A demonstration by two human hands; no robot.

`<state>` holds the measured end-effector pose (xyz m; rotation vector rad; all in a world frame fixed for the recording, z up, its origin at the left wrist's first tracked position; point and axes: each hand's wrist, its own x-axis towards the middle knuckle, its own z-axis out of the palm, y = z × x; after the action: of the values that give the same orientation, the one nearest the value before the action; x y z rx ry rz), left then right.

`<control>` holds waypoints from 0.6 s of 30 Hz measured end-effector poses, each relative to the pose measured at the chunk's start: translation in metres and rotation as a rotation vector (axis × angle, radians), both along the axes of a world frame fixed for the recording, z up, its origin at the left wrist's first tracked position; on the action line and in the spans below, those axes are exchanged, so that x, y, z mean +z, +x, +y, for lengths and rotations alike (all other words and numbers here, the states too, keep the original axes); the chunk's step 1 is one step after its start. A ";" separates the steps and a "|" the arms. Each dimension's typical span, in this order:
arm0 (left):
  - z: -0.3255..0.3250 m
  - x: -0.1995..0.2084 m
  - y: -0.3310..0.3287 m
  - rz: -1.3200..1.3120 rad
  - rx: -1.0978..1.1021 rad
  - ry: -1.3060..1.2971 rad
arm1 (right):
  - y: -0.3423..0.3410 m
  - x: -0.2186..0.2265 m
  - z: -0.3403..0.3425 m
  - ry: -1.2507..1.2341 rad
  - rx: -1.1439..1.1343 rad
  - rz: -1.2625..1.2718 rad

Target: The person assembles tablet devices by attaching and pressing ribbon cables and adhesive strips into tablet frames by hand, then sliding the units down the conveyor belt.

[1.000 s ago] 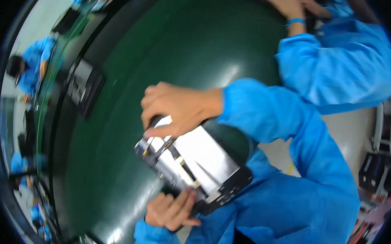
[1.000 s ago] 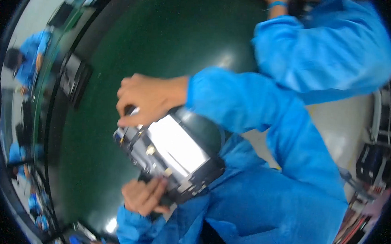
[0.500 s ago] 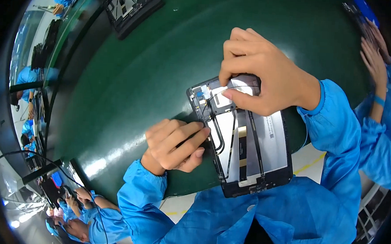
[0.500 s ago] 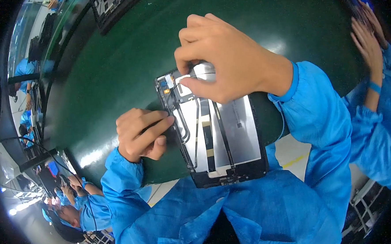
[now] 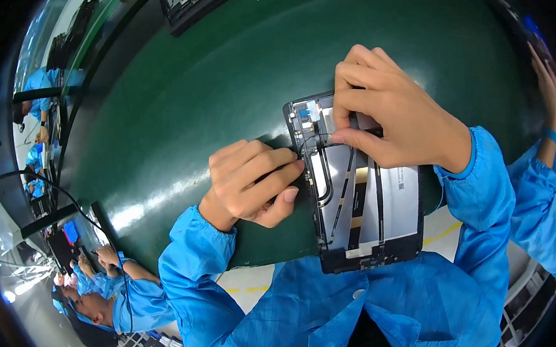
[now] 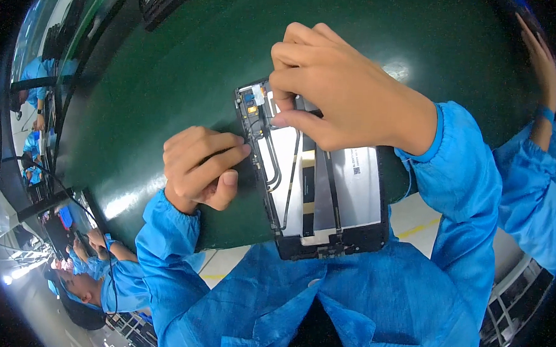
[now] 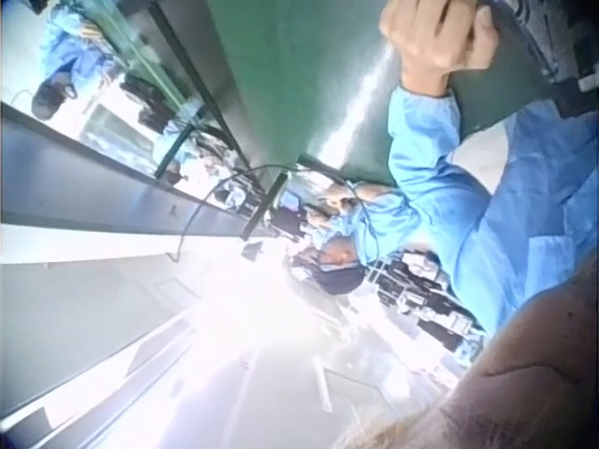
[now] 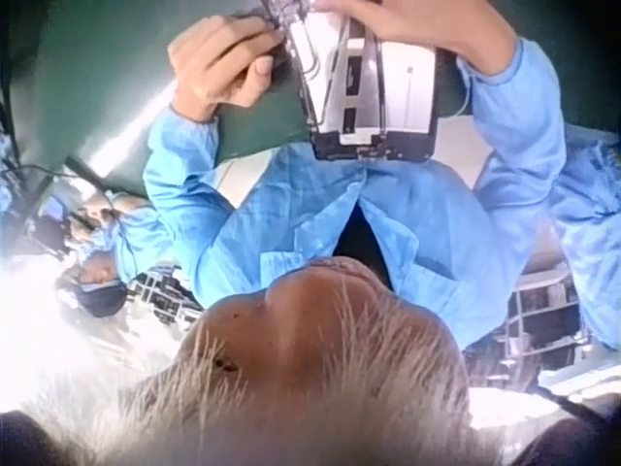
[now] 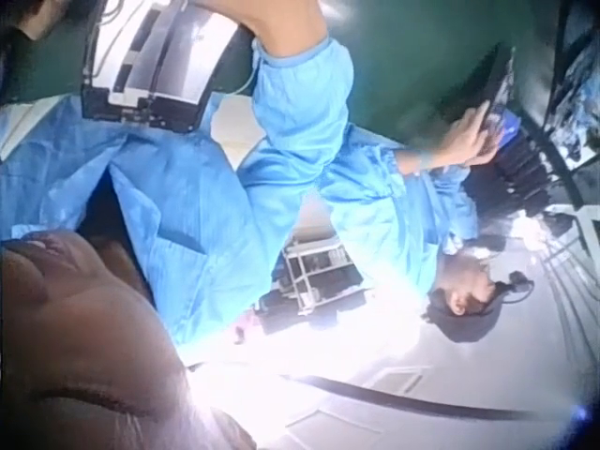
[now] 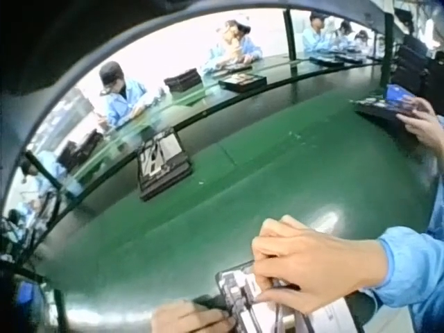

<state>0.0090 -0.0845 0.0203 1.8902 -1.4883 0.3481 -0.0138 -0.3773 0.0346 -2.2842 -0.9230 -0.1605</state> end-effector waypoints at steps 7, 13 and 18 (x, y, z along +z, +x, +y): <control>0.005 0.001 -0.006 0.043 -0.022 0.010 | -0.006 0.000 0.008 -0.067 -0.047 -0.068; 0.009 0.001 -0.008 0.092 -0.032 0.018 | -0.012 -0.002 0.015 0.024 -0.081 -0.012; 0.005 -0.003 0.000 0.098 -0.054 -0.008 | -0.007 -0.003 0.010 -0.005 -0.102 -0.002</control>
<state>0.0086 -0.0793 0.0176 1.8308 -1.4673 0.2333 -0.0213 -0.3677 0.0315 -2.3373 -0.8090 -0.2051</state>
